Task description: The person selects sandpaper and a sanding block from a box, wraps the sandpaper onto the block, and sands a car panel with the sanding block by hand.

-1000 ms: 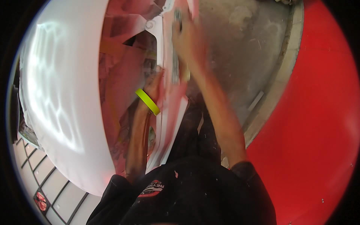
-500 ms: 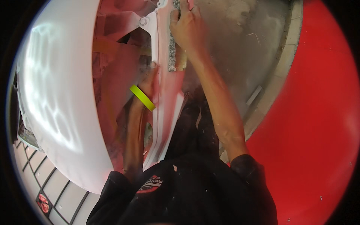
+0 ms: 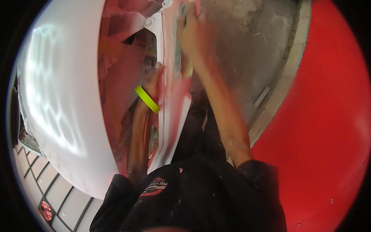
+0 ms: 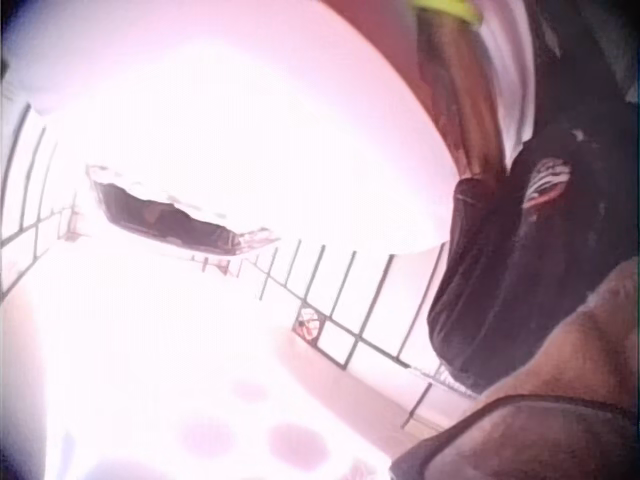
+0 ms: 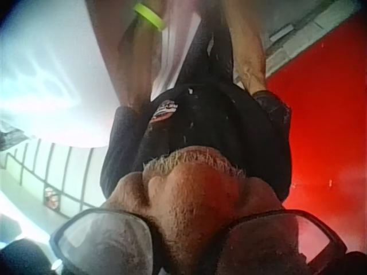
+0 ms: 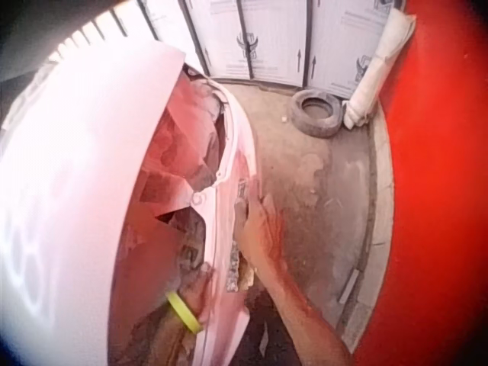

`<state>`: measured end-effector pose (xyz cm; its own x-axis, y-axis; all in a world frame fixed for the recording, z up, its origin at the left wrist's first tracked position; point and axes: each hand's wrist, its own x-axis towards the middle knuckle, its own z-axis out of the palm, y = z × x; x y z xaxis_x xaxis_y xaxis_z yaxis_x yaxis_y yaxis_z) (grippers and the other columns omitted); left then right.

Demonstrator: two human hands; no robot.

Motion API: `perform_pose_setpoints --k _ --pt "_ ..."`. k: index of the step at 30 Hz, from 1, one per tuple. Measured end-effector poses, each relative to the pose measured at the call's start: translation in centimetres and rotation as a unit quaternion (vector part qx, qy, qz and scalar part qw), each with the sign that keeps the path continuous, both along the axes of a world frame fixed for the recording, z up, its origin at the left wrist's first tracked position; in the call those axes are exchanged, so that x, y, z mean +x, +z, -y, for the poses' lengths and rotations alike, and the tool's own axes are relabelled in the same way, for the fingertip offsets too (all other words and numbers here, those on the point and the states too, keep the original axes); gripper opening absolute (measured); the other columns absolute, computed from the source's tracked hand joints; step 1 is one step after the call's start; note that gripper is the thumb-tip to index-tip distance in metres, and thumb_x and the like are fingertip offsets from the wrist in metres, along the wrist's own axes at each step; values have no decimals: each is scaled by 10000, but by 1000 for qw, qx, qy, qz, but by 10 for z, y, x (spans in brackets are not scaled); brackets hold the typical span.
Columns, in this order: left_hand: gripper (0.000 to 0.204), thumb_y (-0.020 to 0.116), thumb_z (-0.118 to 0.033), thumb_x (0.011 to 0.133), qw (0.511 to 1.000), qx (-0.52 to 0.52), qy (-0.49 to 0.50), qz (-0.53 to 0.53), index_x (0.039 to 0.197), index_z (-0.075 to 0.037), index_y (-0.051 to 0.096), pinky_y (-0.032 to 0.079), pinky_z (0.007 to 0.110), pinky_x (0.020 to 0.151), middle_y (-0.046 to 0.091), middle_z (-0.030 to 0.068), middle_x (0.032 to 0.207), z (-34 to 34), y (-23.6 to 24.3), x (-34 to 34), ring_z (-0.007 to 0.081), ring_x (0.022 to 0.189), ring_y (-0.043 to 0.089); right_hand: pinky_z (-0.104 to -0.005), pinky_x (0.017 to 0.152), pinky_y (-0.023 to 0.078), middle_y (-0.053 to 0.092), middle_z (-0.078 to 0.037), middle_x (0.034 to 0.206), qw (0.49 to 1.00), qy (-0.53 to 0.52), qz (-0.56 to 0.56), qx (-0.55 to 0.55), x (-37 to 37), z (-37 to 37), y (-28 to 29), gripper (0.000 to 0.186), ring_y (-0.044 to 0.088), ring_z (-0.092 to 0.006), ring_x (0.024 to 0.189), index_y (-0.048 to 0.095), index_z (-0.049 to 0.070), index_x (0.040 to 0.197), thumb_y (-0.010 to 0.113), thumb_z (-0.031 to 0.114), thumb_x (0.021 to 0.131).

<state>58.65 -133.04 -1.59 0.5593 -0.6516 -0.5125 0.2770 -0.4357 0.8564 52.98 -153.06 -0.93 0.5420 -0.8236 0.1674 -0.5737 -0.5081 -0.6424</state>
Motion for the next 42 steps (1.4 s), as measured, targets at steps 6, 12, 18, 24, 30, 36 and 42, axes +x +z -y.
perform_pose_setpoints --k 6,12,18,24,30,36,42 --pt "513 500 -447 1087 999 41 -31 13 1109 38 668 433 316 985 658 97 1063 2 4 1 171 1041 557 -560 787 531 611 -290 1058 999 1 50 20 -27 -57 10 521 643 -489 978 540 60 1444 581 293 980" --pt "499 497 -464 1084 998 -22 18 -56 1111 -5 690 438 297 948 666 76 1053 6 -7 5 153 1001 569 -540 757 550 615 -284 1079 999 -25 17 -31 11 24 -3 510 662 -489 933 531 128 1471 576 297 992" --pt "417 578 -456 1053 991 -51 41 -114 1107 -58 691 456 284 894 652 21 1037 8 21 -10 115 961 564 -553 770 546 631 -286 1056 994 -27 46 92 -56 -105 20 490 662 -493 921 540 107 1435 559 322 995" --pt "431 578 -424 1053 979 -73 102 -163 1111 -14 701 479 320 874 687 64 1045 14 4 -10 128 965 592 -544 850 541 670 -290 1114 998 -27 12 58 -12 17 3 554 666 -495 970 473 72 1489 546 333 1006" --pt "577 530 -509 1059 999 -53 -9 -6 1125 42 689 461 327 930 691 135 1071 3 -28 12 187 1012 595 -541 838 540 676 -288 1106 991 -22 95 94 -68 7 -11 493 658 -492 984 545 55 1426 549 317 1009" --pt "602 508 -525 1063 999 -27 9 17 1130 45 688 458 337 940 689 144 1079 -1 -31 8 198 1019 592 -520 723 550 586 -246 1066 989 -47 55 129 -93 -159 18 603 658 -437 883 454 66 1518 595 321 990" --pt "628 486 -542 1066 999 -13 15 30 1134 49 687 455 347 950 686 152 1086 3 -31 2 208 1026 590 -495 686 555 576 -246 1042 996 -46 10 80 -60 -97 9 637 662 -415 858 416 19 1529 604 287 982"
